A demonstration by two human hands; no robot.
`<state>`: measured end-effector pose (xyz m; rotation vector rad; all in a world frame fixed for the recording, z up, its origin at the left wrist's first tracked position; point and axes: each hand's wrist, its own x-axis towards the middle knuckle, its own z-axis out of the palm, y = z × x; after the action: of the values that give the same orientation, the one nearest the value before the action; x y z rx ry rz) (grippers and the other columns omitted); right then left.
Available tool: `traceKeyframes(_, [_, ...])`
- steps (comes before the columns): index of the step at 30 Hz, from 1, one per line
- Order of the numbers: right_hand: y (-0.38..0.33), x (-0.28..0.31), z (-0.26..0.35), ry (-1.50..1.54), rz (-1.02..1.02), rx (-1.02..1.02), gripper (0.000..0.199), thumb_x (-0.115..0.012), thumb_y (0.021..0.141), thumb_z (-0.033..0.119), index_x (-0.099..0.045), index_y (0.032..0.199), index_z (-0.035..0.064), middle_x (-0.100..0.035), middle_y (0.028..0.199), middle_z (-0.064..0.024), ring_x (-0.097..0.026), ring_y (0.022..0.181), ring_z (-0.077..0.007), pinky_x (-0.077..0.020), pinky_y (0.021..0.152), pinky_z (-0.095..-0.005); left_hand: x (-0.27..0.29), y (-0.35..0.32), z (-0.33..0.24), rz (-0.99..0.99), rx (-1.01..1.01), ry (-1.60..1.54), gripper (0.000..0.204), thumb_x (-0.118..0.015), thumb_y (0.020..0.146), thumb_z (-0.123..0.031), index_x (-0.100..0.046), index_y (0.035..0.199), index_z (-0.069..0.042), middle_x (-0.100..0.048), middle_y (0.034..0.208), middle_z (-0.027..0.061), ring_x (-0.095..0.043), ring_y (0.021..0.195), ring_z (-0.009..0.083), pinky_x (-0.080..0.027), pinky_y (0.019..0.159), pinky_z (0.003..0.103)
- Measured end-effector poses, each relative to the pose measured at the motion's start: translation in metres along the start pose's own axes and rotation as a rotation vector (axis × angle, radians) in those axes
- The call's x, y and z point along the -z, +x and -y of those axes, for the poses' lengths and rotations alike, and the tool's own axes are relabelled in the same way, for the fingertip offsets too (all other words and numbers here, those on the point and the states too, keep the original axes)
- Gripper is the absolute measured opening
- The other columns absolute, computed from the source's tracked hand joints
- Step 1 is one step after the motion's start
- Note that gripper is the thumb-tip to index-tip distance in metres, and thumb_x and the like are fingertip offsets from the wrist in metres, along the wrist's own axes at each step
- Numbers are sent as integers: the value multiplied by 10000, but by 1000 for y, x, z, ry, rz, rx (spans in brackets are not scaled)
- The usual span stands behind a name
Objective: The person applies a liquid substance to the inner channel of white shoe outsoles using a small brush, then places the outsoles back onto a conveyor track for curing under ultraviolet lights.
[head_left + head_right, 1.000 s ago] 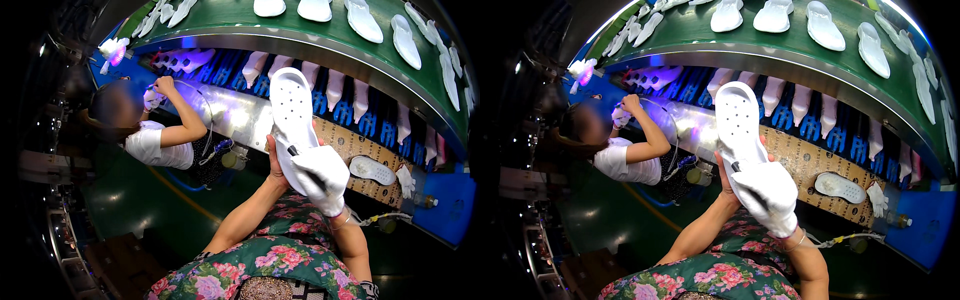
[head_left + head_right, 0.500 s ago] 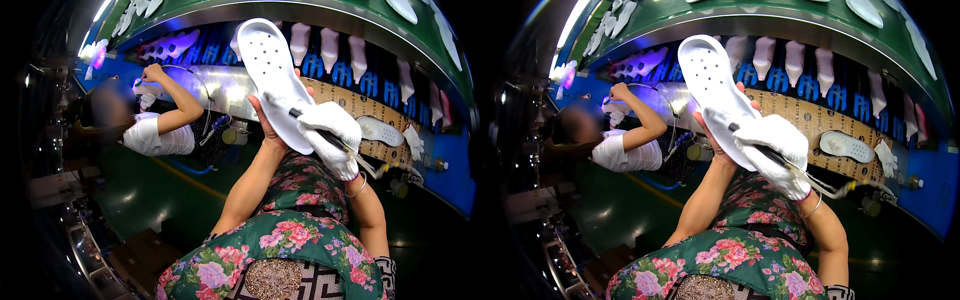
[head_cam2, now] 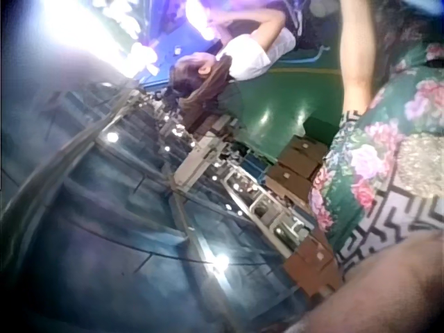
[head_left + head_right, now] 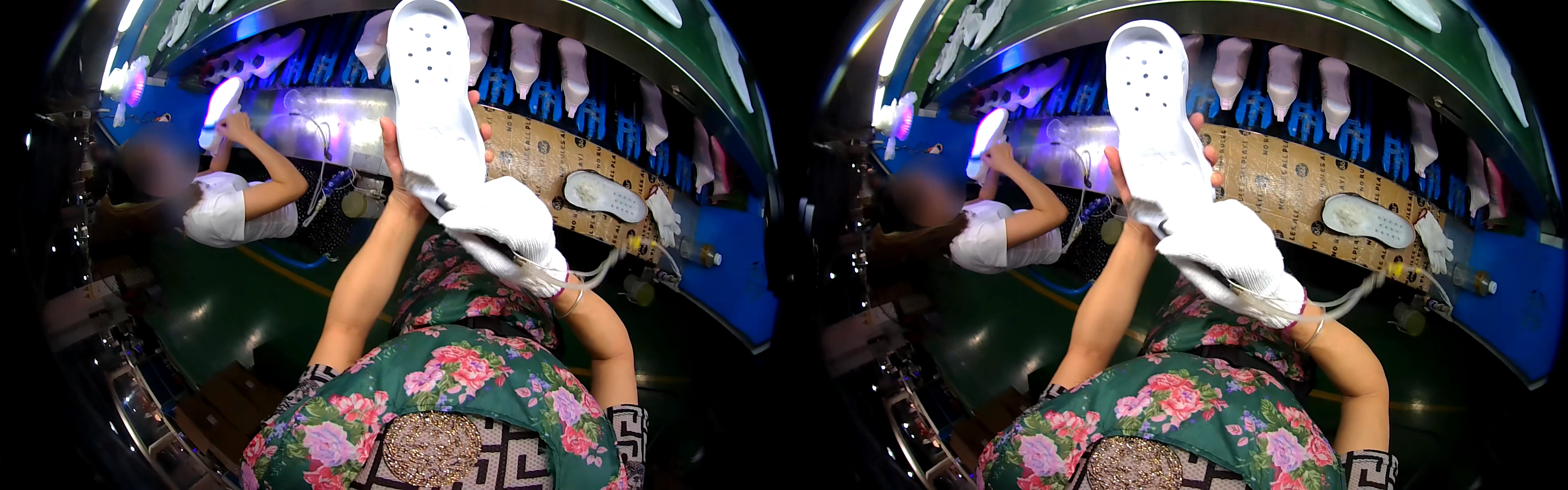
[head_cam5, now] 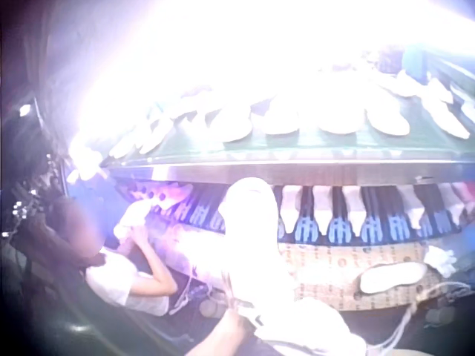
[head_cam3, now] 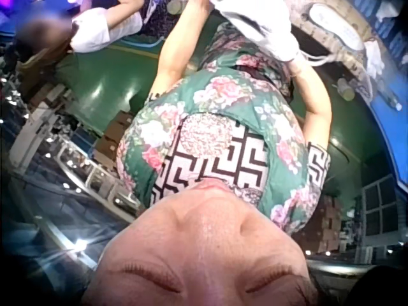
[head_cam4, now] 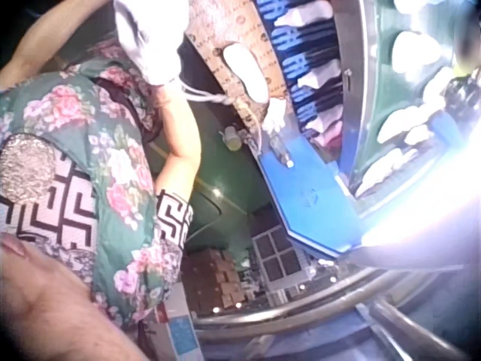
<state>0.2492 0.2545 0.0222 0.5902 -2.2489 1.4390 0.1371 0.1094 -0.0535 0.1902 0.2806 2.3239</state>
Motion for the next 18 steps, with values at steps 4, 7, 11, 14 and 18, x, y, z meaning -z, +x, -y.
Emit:
traceKeyframes(4, [-2, 1, -9, 230, 0, -245, 160, -773, 769, 50, -758, 922, 93, -735, 906, -71, -697, 807, -225, -545, 747, -327, 3, -2, -8, 14, 54, 27, 1116, -526, 768, -809, -277, 1519, -22, -467, 1397, 235, -621, 1056, 404, -586, 803, 547])
traceKeyframes(7, [0, 4, -13, -17, 39, 38, 251, -776, 748, 41, -742, 984, 121, -734, 966, -57, -691, 849, -243, -536, 741, -343, 4, 3, -14, 20, 130, -5, 1084, -542, 759, -790, -335, 1485, -12, -506, 1336, 228, -608, 974, 392, -575, 779, 516])
traceKeyframes(11, [-8, -7, 3, 251, 96, -69, 261, -788, 736, 36, -751, 975, 134, -736, 950, -59, -700, 859, -234, -537, 748, -332, 0, 9, -21, 82, 94, -56, 1054, -554, 760, -773, -376, 1462, -6, -522, 1300, 232, -602, 948, 386, -568, 738, 489])
traceKeyframes(14, [-4, -6, -3, 313, -21, -285, 160, -787, 771, 68, -759, 928, 86, -739, 907, -82, -704, 830, -225, -539, 744, -323, 2, 12, -29, 182, 211, 74, 991, -569, 761, -752, -428, 1444, -48, -551, 1250, 254, -616, 863, 376, -555, 669, 445])
traceKeyframes(18, [-8, -11, -2, 65, 109, 68, 315, -771, 716, -10, -734, 1013, 93, -726, 1000, -116, -692, 879, -290, -526, 742, -366, -9, 13, -31, 109, 278, 31, 981, -584, 749, -738, -438, 1437, -53, -562, 1212, 291, -632, 786, 363, -555, 593, 407])
